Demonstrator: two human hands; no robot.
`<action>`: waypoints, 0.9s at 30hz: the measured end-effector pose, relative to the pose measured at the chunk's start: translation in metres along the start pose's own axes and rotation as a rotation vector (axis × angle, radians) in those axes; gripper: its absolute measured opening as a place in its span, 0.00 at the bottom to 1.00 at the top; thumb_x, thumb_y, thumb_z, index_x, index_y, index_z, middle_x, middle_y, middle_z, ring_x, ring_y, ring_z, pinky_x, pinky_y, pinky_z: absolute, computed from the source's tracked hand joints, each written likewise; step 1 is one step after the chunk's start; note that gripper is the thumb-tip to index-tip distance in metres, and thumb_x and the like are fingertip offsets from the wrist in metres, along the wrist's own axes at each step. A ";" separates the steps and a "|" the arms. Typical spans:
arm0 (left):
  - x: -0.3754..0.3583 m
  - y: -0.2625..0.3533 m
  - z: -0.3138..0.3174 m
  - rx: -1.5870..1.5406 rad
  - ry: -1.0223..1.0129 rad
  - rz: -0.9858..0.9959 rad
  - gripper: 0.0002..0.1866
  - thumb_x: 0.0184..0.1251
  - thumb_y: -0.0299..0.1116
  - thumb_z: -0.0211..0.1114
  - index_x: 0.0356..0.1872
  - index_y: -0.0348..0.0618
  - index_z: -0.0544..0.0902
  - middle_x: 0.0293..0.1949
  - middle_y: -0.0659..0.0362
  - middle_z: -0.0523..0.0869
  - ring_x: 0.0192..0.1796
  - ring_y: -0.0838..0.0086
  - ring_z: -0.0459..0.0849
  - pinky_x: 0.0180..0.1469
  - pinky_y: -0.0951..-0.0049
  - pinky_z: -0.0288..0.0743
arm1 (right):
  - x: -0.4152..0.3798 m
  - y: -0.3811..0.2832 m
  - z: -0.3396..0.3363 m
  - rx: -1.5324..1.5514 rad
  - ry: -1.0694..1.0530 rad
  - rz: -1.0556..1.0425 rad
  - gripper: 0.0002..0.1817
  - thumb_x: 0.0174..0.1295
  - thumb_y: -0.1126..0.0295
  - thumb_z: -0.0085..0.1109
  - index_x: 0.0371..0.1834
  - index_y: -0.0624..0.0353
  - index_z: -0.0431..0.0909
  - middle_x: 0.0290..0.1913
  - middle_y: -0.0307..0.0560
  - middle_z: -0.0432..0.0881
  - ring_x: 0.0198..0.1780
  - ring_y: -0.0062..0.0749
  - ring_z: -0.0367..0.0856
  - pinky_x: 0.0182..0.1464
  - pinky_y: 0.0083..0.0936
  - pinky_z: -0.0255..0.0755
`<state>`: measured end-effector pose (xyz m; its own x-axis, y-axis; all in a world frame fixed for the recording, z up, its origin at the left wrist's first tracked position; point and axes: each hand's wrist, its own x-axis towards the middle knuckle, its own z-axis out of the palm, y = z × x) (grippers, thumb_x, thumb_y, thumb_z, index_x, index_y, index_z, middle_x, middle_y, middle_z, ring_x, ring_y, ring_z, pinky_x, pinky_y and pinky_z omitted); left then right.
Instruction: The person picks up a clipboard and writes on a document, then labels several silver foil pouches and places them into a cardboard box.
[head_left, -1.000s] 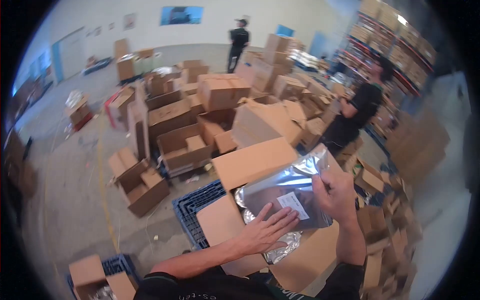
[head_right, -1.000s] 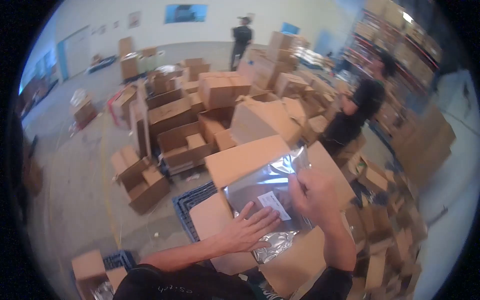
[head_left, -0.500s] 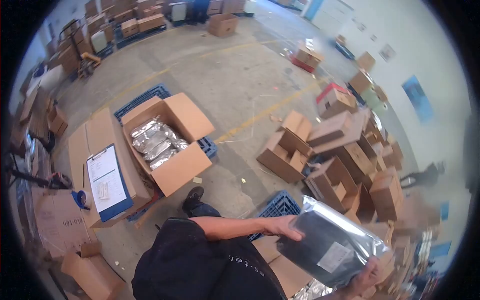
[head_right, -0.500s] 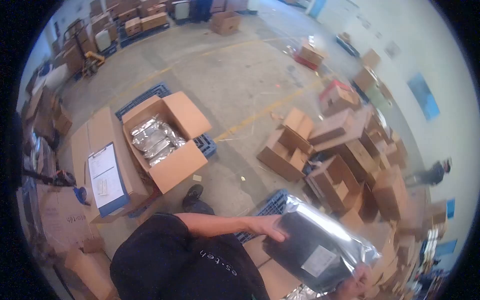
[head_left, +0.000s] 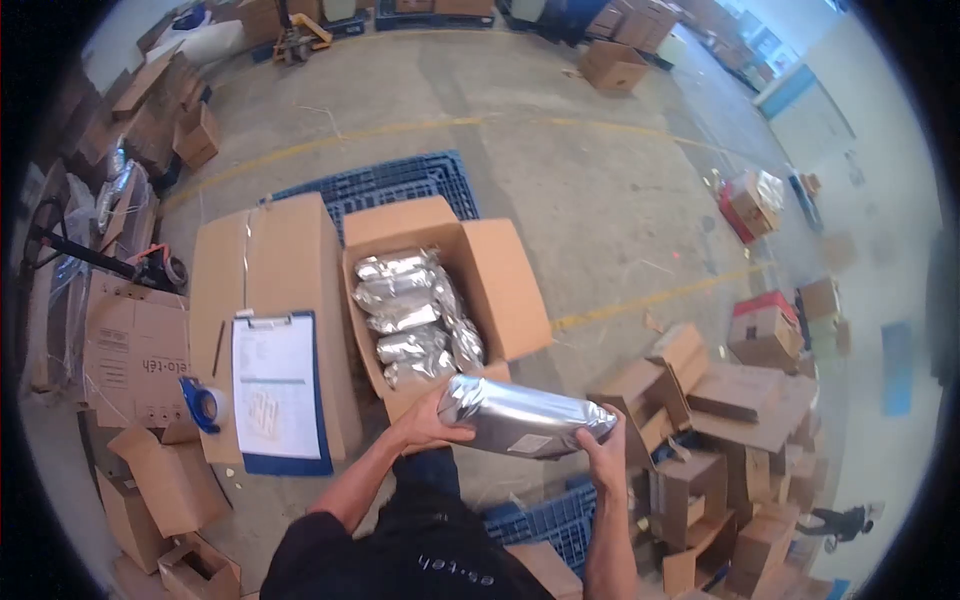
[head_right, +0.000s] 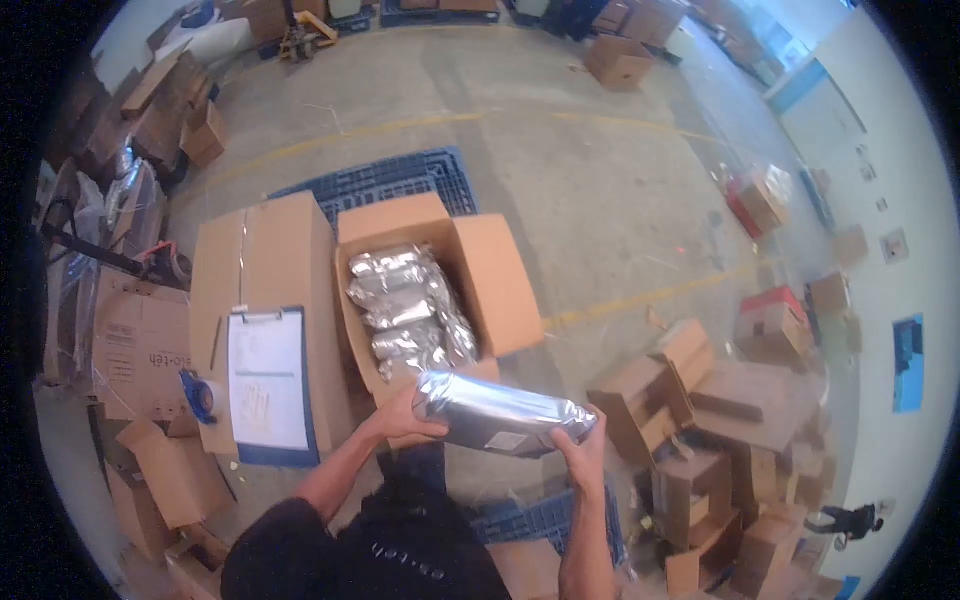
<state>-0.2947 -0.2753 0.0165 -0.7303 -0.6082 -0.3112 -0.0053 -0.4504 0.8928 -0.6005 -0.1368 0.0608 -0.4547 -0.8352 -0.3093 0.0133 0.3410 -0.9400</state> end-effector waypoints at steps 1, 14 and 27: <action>0.003 0.000 -0.024 0.238 0.158 0.045 0.43 0.43 0.34 0.81 0.63 0.40 0.69 0.51 0.59 0.78 0.51 0.74 0.79 0.55 0.72 0.74 | 0.030 -0.001 0.027 0.012 -0.017 0.000 0.43 0.48 0.67 0.72 0.66 0.65 0.56 0.58 0.53 0.70 0.58 0.37 0.71 0.60 0.32 0.67; 0.099 -0.153 -0.187 0.299 1.230 0.019 0.41 0.50 0.23 0.66 0.69 0.37 0.60 0.61 0.46 0.72 0.65 0.58 0.71 0.62 0.65 0.69 | 0.317 0.306 0.307 -0.303 -0.530 0.009 0.51 0.52 0.72 0.69 0.73 0.60 0.41 0.69 0.62 0.57 0.71 0.45 0.57 0.72 0.35 0.51; 0.206 -0.230 -0.234 1.678 0.709 -0.365 0.44 0.54 0.52 0.69 0.70 0.45 0.61 0.69 0.43 0.63 0.69 0.50 0.63 0.68 0.43 0.55 | 0.271 0.256 0.290 0.372 -0.287 0.329 0.35 0.71 0.72 0.49 0.76 0.53 0.41 0.65 0.56 0.69 0.58 0.35 0.76 0.58 0.27 0.72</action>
<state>-0.2845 -0.4500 -0.3289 -0.1537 -0.9667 -0.2045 -0.9861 0.1634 -0.0313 -0.4618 -0.4006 -0.3055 -0.1141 -0.8122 -0.5721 0.4491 0.4715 -0.7589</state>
